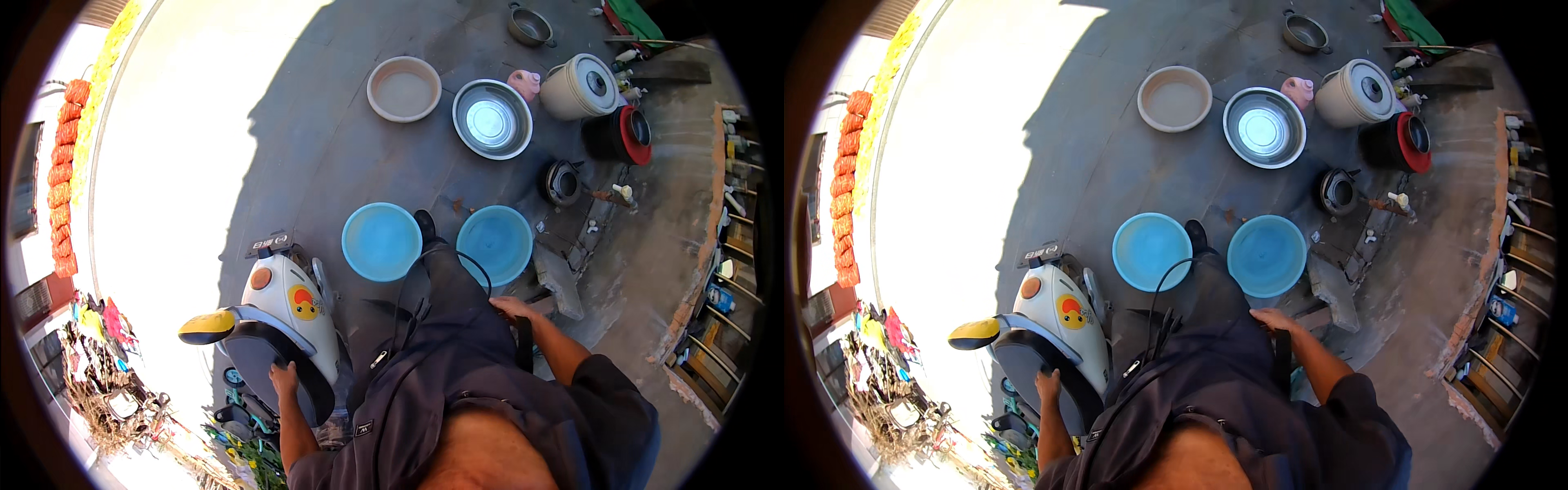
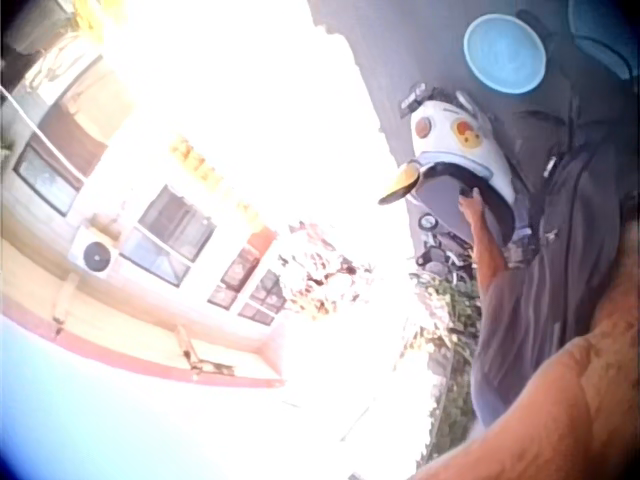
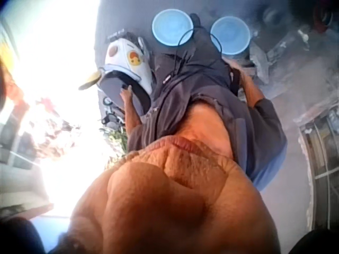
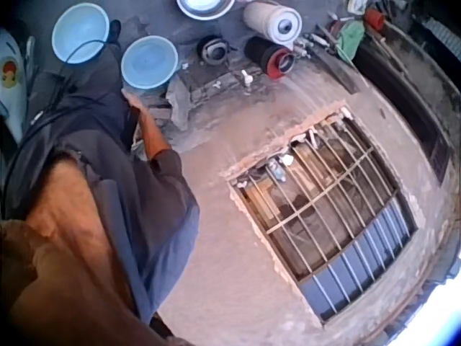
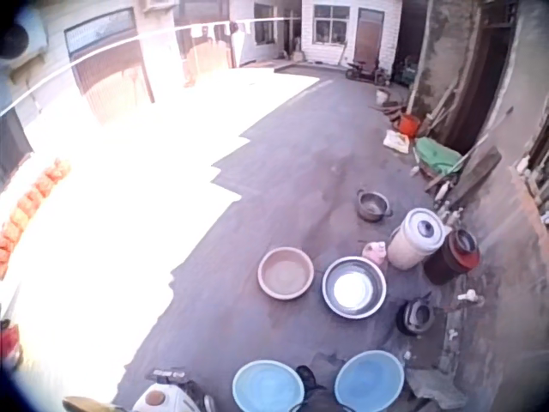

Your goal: The person sits on the ground and uses a screwdriver to remove screws from the floorboard of a scooter. After removing the screws, the person stands up, moves the scooter, and places a rag on the seat.

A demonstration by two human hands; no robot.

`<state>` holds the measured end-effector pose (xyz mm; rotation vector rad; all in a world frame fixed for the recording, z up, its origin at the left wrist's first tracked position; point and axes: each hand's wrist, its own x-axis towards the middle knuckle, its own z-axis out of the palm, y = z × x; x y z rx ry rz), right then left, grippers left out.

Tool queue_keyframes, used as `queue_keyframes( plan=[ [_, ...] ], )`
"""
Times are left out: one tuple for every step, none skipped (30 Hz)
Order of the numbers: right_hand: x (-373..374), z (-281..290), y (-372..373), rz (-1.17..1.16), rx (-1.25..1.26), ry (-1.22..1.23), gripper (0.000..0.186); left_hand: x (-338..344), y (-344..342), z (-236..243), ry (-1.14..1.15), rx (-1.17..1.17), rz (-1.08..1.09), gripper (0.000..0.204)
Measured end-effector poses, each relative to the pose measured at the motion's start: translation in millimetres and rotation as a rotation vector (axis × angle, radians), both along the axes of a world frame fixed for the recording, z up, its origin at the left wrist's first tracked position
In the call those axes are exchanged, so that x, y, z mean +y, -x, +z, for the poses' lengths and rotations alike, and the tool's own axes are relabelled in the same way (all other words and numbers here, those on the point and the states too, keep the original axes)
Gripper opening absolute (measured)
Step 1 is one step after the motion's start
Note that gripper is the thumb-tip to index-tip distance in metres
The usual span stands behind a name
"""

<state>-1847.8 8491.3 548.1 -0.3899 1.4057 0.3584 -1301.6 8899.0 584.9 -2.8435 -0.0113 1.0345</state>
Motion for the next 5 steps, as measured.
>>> queue_keyframes(
  plan=[
    [-7.6, 12.6, -6.4, 0.063, 0.019, 0.043, 0.037, -0.1, 5.8, 13.3, -0.057, 0.048, -0.015, 0.084],
    [-30.9, 23.8, -19.3, 0.12, 0.033, 0.116, 0.035, -11.1, 7.2, 22.8, -0.087, 0.086, -0.034, 0.081],
    [-39.1, 22.9, -7.8, 0.098, 0.032, 0.143, 0.04, -9.7, 13.0, 14.0, -0.08, 0.144, -0.059, 0.073],
    [-42.2, 15.4, -3.7, 0.103, 0.047, 0.183, 0.038, -20.7, 22.4, 19.0, -0.089, 0.149, -0.076, 0.069],
    [-43.9, 5.6, -5.4, 0.163, 0.063, 0.244, 0.033, -17.0, 26.2, 19.8, -0.068, 0.175, -0.064, 0.067]
  ],
)
